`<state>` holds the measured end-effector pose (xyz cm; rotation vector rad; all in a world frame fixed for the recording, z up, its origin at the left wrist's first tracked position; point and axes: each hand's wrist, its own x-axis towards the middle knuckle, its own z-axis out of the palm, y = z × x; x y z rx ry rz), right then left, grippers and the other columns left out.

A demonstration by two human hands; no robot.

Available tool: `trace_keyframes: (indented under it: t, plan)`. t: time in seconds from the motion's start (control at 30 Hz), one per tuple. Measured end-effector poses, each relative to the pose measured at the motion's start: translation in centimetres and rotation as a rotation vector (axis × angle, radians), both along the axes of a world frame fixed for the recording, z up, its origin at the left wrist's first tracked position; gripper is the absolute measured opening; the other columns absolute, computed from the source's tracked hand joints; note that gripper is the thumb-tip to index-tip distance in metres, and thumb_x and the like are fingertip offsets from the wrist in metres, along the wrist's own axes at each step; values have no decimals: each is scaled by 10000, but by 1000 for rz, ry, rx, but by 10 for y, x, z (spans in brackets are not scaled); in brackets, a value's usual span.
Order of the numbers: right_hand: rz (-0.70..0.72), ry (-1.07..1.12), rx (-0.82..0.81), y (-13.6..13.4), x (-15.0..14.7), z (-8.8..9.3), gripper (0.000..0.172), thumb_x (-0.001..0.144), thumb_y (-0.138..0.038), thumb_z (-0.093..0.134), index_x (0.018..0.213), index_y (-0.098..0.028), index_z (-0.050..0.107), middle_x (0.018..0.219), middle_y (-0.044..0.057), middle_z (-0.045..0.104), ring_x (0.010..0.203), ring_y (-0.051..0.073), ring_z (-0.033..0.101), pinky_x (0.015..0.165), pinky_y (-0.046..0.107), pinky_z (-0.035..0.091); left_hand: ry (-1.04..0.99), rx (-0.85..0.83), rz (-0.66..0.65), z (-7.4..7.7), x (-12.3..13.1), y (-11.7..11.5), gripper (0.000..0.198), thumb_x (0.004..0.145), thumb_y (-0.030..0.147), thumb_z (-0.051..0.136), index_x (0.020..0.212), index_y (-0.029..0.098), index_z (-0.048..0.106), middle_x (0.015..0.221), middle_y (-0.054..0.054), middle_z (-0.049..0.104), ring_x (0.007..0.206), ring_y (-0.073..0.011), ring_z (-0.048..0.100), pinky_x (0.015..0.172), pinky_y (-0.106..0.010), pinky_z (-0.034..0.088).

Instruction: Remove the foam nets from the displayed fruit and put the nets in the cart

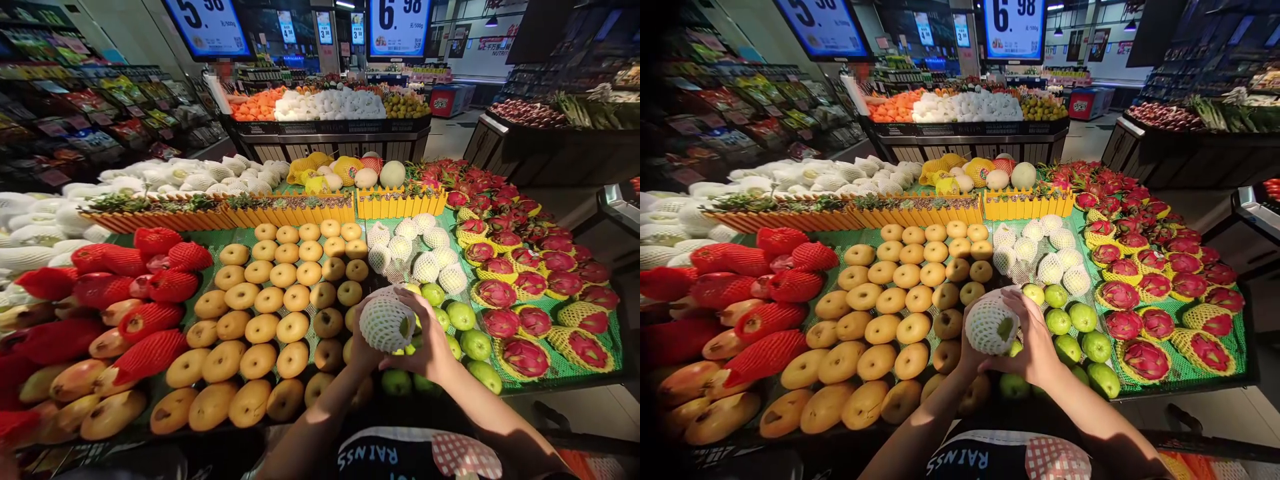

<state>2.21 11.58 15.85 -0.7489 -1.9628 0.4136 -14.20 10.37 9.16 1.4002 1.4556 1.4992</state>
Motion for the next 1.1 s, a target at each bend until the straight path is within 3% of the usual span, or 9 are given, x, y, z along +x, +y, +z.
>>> trace_keyframes:
  t: [0.1, 0.2, 0.33, 0.43, 0.53, 0.67, 0.77, 0.97, 1.1]
  plan:
    - [-12, 107, 174, -13, 8, 17, 616, 912, -214, 801, 1475, -311, 571, 1301, 96, 774, 1218, 289, 744, 1006, 498, 649, -21, -19, -4, 2, 1, 0, 560, 814, 472, 860, 1322, 377, 644, 1391, -57, 722, 1374, -344, 650, 1135, -499, 578]
    - [38, 66, 238, -21, 12, 30, 507, 990, -45, 612, 1404, -337, 645, 1090, 46, 815, 998, 214, 796, 856, 389, 681, 11, 6, 0, -1, 1, -1, 472, 882, 532, 775, 1302, 348, 662, 1395, -93, 717, 1362, -349, 654, 1119, -522, 585]
    - [26, -71, 139, -20, 16, 34, 423, 982, -161, 720, 1368, -326, 665, 1124, 53, 813, 1003, 215, 799, 879, 367, 686, 78, 2, 25, -10, -2, -3, 404, 981, 512, 629, 1337, 321, 634, 1359, -93, 734, 1360, -332, 657, 1084, -560, 601]
    - [-22, -176, 43, -17, 16, 30, 585, 885, -291, 854, 1426, -290, 631, 1303, 111, 777, 1173, 296, 769, 959, 444, 683, 105, -23, 36, -11, -4, -2, 345, 1005, 409, 583, 1325, 295, 646, 1343, -101, 744, 1345, -319, 670, 1075, -546, 611]
    - [-37, -274, -35, -15, 14, 26, 795, 770, -297, 915, 1490, -236, 586, 1423, 167, 718, 1287, 373, 714, 1006, 523, 665, 119, -1, -3, -3, -6, -1, 320, 977, 329, 583, 1274, 270, 687, 1314, -115, 756, 1311, -328, 693, 1069, -516, 621]
    - [-40, -318, -146, -10, 11, 23, 836, 719, -264, 873, 1504, -232, 587, 1476, 174, 681, 1310, 390, 696, 1018, 543, 648, 164, 60, -50, 15, -12, 0, 326, 936, 270, 578, 1227, 256, 723, 1244, -111, 783, 1259, -335, 719, 1112, -520, 603]
    - [-25, -248, -197, -5, 13, 16, 797, 699, -261, 858, 1461, -234, 628, 1439, 159, 711, 1263, 373, 723, 1012, 520, 646, 253, 114, -84, 22, -22, -2, 300, 907, 229, 567, 1138, 263, 754, 1207, -102, 801, 1187, -330, 750, 1113, -499, 592]
    - [-27, 45, -464, 13, 23, 0, 630, 651, -344, 899, 1253, -245, 745, 1106, 97, 826, 928, 309, 788, 769, 443, 673, 438, 90, -198, 17, -44, -8, 234, 920, 291, 547, 775, 271, 731, 797, -68, 784, 772, -267, 756, 752, -385, 652]
    - [26, 286, -668, 23, 21, -14, 400, 752, -490, 834, 1103, -310, 767, 1015, 67, 834, 961, 312, 789, 889, 500, 673, 452, 110, -118, 15, -54, -9, 271, 958, 348, 554, 772, 248, 724, 881, -92, 793, 809, -247, 741, 745, -371, 617]
